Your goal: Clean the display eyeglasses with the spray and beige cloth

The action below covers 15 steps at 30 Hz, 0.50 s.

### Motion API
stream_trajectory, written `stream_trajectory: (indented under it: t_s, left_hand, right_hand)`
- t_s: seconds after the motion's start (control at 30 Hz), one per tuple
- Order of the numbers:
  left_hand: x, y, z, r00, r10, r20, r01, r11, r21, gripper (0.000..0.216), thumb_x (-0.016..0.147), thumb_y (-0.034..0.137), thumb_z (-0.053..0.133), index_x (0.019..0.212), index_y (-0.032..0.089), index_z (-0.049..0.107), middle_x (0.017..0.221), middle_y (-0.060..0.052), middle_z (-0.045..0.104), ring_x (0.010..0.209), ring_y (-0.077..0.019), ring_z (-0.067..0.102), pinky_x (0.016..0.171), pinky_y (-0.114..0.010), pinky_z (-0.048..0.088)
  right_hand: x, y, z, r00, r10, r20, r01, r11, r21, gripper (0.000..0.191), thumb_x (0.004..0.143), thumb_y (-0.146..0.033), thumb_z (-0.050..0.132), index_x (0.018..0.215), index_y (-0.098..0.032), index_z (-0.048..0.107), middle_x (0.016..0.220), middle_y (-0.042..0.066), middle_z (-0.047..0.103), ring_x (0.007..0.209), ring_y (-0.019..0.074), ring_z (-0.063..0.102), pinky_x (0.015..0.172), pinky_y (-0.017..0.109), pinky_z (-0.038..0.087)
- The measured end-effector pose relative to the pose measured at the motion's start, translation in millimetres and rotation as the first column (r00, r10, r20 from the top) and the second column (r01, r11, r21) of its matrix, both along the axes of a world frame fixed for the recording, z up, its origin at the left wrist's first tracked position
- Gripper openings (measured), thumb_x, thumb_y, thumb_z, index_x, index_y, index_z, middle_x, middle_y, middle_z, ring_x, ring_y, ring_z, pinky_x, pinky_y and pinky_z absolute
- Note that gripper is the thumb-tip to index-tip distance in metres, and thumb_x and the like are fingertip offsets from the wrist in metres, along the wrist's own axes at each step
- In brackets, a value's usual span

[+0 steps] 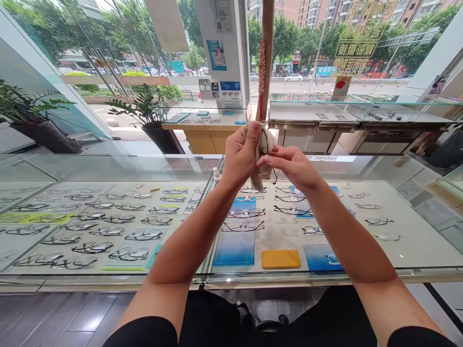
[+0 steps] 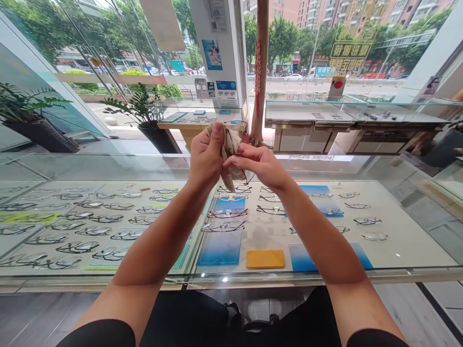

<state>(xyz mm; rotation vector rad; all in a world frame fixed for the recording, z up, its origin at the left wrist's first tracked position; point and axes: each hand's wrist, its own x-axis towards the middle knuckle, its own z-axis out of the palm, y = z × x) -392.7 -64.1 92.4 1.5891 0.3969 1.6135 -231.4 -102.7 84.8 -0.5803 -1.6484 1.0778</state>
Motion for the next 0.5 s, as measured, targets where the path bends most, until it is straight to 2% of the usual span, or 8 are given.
stream_trajectory:
  t_s: [0.13, 0.23, 0.37, 0.5]
  left_hand:
    - [-13, 14, 6.2, 0.996, -0.079, -0.051, 0.076, 0.996, -0.054, 0.050, 0.099, 0.074, 0.075, 0.094, 0.024, 0.076, 0.076, -0.004, 0.074, 0.083, -0.0213, 0.079, 0.068, -0.033, 0.063]
    - [-24, 25, 11.2, 0.995, -0.086, -0.053, 0.084, 0.995, -0.052, 0.047, 0.100, 0.071, 0.076, 0.097, 0.024, 0.078, 0.077, -0.004, 0.074, 0.082, -0.0205, 0.077, 0.068, -0.033, 0.062]
    - [-39, 34, 17.0, 0.996, 0.075, -0.041, -0.073, 0.997, 0.040, 0.039, 0.100, 0.063, 0.080, 0.093, 0.025, 0.080, 0.068, -0.001, 0.063, 0.069, -0.0158, 0.066, 0.063, -0.030, 0.057]
    - [-48, 19, 25.9, 0.970, 0.213, -0.119, -0.187, 0.962, 0.201, 0.042, 0.095, 0.062, 0.086, 0.077, 0.026, 0.074, 0.061, 0.000, 0.051, 0.066, -0.0159, 0.059, 0.064, -0.031, 0.053]
  right_hand:
    - [5, 5, -0.8, 0.997, -0.075, -0.010, 0.075, 0.997, 0.032, 0.032, 0.089, -0.063, 0.089, 0.096, -0.032, 0.093, 0.126, 0.006, 0.074, 0.135, 0.0269, 0.062, 0.118, 0.045, 0.053]
    - [18, 5, 5.6, 0.993, -0.115, -0.022, 0.116, 0.992, 0.046, 0.025, 0.093, -0.058, 0.087, 0.094, -0.033, 0.091, 0.132, 0.006, 0.073, 0.134, 0.0266, 0.065, 0.110, 0.044, 0.056]
    - [34, -1, 17.1, 0.986, -0.156, -0.056, 0.158, 0.987, 0.030, 0.026, 0.093, -0.056, 0.084, 0.088, -0.031, 0.087, 0.129, 0.007, 0.077, 0.132, 0.0283, 0.068, 0.100, 0.043, 0.060]
    - [40, -8, 24.3, 0.985, -0.159, -0.063, 0.160, 0.987, -0.001, 0.030, 0.092, -0.056, 0.082, 0.082, -0.028, 0.081, 0.112, 0.007, 0.079, 0.116, 0.0264, 0.072, 0.094, 0.042, 0.061]
